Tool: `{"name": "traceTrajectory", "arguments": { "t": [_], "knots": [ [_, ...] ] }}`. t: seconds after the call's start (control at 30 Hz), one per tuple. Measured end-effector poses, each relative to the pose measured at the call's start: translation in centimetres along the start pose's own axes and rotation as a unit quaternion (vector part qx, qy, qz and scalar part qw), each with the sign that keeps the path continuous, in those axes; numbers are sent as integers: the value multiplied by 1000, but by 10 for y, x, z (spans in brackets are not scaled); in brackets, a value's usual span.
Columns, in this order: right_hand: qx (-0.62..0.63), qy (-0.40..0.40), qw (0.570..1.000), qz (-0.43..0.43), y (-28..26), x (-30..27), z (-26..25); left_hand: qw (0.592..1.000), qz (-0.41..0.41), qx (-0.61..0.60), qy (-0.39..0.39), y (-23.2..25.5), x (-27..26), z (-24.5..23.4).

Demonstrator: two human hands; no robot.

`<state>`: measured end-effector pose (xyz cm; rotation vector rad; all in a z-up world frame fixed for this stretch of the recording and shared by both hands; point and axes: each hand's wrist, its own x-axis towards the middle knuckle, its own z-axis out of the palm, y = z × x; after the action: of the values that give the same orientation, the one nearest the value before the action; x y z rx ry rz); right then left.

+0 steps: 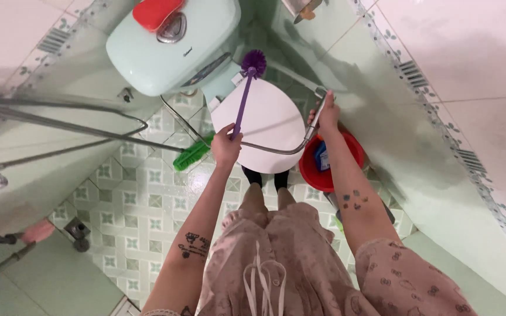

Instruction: The person scrubs the toilet bowl with a purple toilet brush, then uses a handheld bidet sprayer to rinse the brush and the toilet surfaces. They wipe the toilet tank and seat with a red sponge while spraying water, then rinse the interior bowl again.

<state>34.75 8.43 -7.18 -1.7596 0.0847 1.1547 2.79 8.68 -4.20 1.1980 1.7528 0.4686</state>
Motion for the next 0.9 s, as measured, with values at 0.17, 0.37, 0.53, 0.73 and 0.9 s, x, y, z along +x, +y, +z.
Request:
{"name": "traceTrajectory", "arguments": {
  "t": [0.17, 0.37, 0.53, 0.73, 0.9],
  "knots": [
    [24, 24, 997, -72, 11, -1, -16, 998, 11, 59, -1, -13, 34, 21],
    [8, -37, 993, -115, -3, -27, -29, 995, 26, 98, -11, 5, 33, 26],
    [12, -19, 992, -128, -5, -26, -24, 993, 25, 114, -21, -7, 63, 37],
    [-21, 14, 988, -152, -2, -32, -23, 980, 53, 187, -43, 11, 106, 37],
    [-89, 80, 972, -204, -7, -55, -20, 949, 80, 302, -52, 20, 179, 80]
  ]
}}
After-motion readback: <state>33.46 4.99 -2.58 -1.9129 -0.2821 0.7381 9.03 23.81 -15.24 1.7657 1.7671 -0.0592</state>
